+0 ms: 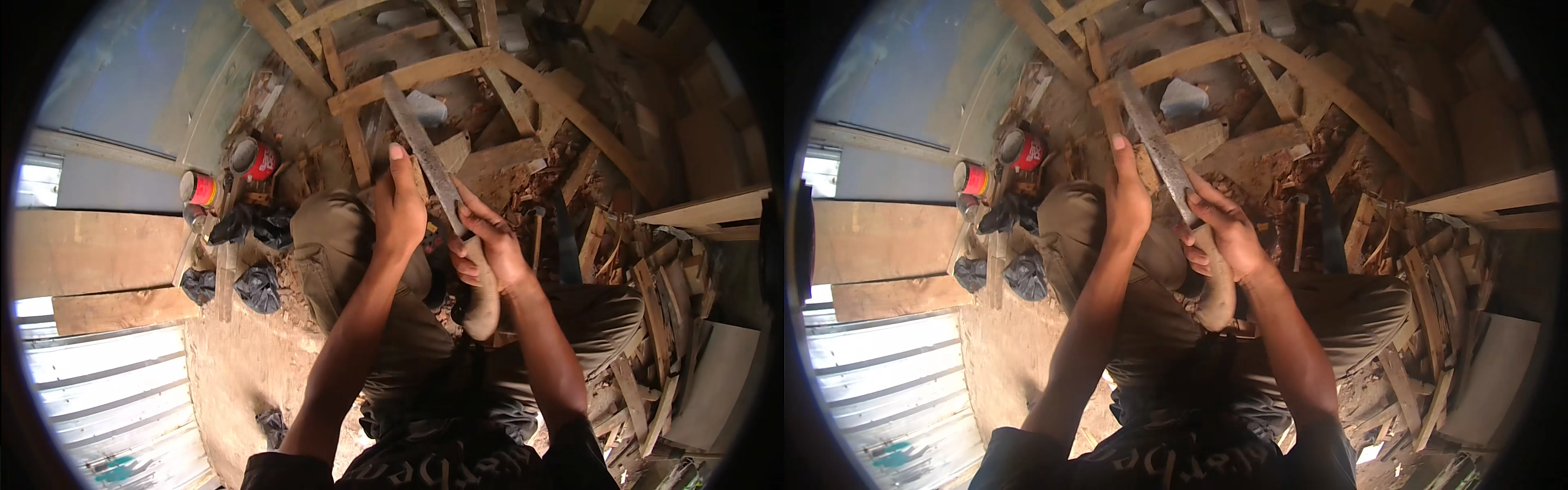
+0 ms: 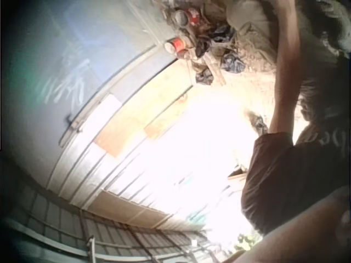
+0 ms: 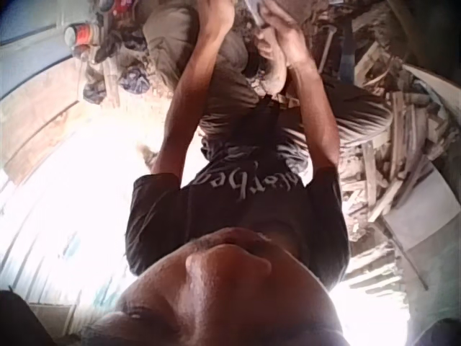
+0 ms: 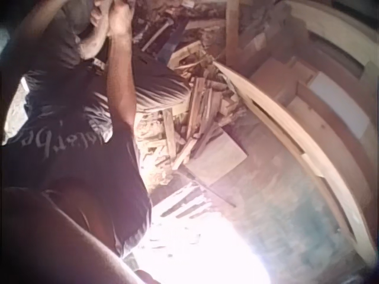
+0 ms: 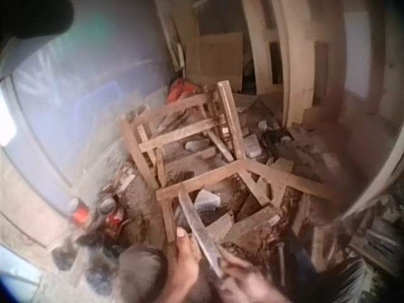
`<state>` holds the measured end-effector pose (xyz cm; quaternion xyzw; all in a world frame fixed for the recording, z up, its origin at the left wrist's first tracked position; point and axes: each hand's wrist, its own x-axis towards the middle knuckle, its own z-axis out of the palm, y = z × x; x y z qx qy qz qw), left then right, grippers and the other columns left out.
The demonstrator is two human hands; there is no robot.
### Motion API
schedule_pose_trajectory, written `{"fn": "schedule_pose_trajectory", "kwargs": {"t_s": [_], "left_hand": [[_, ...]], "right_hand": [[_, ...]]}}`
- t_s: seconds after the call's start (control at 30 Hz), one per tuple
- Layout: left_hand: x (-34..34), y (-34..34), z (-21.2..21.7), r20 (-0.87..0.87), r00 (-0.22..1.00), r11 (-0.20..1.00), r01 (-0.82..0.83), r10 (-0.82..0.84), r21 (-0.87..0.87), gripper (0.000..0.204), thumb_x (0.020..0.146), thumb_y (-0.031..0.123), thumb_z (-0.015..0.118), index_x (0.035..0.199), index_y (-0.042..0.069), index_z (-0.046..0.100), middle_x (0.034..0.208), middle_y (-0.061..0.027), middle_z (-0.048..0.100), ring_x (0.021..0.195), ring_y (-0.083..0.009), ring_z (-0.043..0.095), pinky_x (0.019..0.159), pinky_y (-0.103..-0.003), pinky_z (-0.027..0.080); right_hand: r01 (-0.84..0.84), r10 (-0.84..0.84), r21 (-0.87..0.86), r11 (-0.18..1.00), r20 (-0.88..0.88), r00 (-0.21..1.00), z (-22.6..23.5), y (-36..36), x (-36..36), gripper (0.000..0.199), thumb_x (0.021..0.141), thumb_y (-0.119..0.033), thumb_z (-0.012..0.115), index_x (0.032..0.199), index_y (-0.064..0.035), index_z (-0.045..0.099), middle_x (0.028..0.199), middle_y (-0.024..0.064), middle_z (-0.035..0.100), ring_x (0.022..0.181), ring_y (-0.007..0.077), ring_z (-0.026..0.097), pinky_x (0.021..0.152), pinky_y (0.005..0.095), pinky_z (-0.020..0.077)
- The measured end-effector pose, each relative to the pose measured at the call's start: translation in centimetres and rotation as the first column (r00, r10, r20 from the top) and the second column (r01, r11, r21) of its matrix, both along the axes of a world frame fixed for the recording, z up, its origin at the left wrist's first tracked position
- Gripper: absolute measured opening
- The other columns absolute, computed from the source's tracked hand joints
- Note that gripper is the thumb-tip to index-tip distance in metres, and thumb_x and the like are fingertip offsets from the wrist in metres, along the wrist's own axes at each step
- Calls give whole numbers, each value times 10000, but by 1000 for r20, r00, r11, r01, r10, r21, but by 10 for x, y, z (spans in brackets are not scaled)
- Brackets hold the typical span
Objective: The person uses a chisel and hammer to carve and shape a small wooden block, then saws a larger plank and hammers it into a wooden frame. The person repeatedly chisels the block and adjusts the plank within the frame.
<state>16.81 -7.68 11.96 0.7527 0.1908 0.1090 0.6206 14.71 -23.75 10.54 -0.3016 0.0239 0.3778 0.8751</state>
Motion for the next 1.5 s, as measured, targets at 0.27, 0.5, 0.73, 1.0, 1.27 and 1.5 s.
{"fn": "schedule_pose_trajectory", "kwargs": {"t_s": [0.27,0.5,0.73,1.0,1.27,1.5], "left_hand": [[32,42,-3,-11,998,950,-60,59,-305,875,974,738,365,1395,-20,478,1357,-181,564,1264,-283,568,1078,-494,454],[30,64,0,6,991,854,-115,137,-508,861,988,725,335,1493,27,328,1469,-197,445,1353,-351,479,1114,-599,384],[24,69,1,-24,998,860,-64,60,-506,940,978,749,287,1580,43,135,1573,-206,306,1437,-356,376,1148,-600,349],[26,32,9,8,933,872,339,-359,-352,999,959,780,257,1591,19,118,1594,-213,276,1478,-361,311,1208,-543,239],[44,61,70,-44,805,801,580,-591,-148,1061,928,822,235,1565,-27,241,1622,-303,165,1537,-393,121,1228,-566,123],[53,96,78,-154,898,907,420,-413,18,888,966,707,433,1460,-30,458,1433,-252,528,1381,-309,486,1140,-481,388]], "right_hand": [[599,-57,-746,292,611,789,-85,-24,11,554,1035,-209,548,1550,-113,369,725,57,610,516,145,577,454,315,484],[474,367,-857,-204,382,848,-207,-92,13,631,906,-137,648,1468,-11,390,1031,248,701,913,406,704,782,504,568],[612,605,-629,-480,267,750,-214,-91,30,695,902,-226,673,1466,39,365,1230,289,613,1168,470,568,1028,510,471],[819,517,-466,336,818,253,-26,10,48,780,889,-410,740,1427,54,420,1293,350,543,1218,484,544,1018,511,469],[889,502,-450,88,791,351,63,-33,121,584,904,-373,718,1226,94,582,966,288,700,867,421,718,807,484,570],[778,477,-596,-199,634,608,81,-80,209,621,867,-489,677,1092,90,669,1083,327,680,1095,433,653,962,452,531]]}}
